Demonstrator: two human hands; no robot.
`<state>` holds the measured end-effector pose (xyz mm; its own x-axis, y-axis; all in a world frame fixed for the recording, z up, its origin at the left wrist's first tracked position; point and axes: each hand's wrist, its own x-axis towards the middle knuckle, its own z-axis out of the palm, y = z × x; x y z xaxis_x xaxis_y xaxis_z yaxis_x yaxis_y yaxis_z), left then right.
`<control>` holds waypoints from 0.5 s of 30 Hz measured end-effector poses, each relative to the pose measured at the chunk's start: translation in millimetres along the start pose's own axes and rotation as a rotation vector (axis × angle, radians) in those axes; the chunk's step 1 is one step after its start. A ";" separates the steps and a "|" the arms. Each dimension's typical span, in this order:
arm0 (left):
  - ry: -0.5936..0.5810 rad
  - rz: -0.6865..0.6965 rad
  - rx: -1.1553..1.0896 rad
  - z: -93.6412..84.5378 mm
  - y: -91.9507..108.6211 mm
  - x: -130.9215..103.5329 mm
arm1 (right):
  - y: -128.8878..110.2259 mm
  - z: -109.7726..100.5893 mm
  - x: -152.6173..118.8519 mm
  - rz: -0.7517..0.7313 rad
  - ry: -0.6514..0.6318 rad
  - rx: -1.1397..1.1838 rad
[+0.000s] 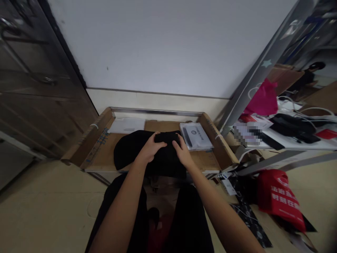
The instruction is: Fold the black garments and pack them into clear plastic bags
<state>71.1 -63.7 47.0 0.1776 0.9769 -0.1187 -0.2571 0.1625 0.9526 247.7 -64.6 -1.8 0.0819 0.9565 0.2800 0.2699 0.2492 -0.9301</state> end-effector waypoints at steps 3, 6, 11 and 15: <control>-0.004 0.086 0.040 -4.0 2.9 -2.1 | -5.2 -2.7 -1.0 0.055 -0.009 0.029; 0.015 0.137 0.146 -5.8 6.1 -3.1 | -16.3 -6.7 -1.6 0.120 -0.058 0.147; 0.014 0.193 0.264 -8.2 9.4 -3.0 | -40.4 -8.4 3.9 0.231 -0.034 0.485; -0.042 0.196 0.129 -10.7 9.4 -1.8 | -49.4 -9.9 17.5 0.468 -0.121 0.639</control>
<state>58.2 -62.4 53.2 0.1762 0.9810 0.0813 -0.1671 -0.0515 0.9846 245.4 -61.7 51.4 -0.0640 0.9839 -0.1670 -0.3715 -0.1788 -0.9110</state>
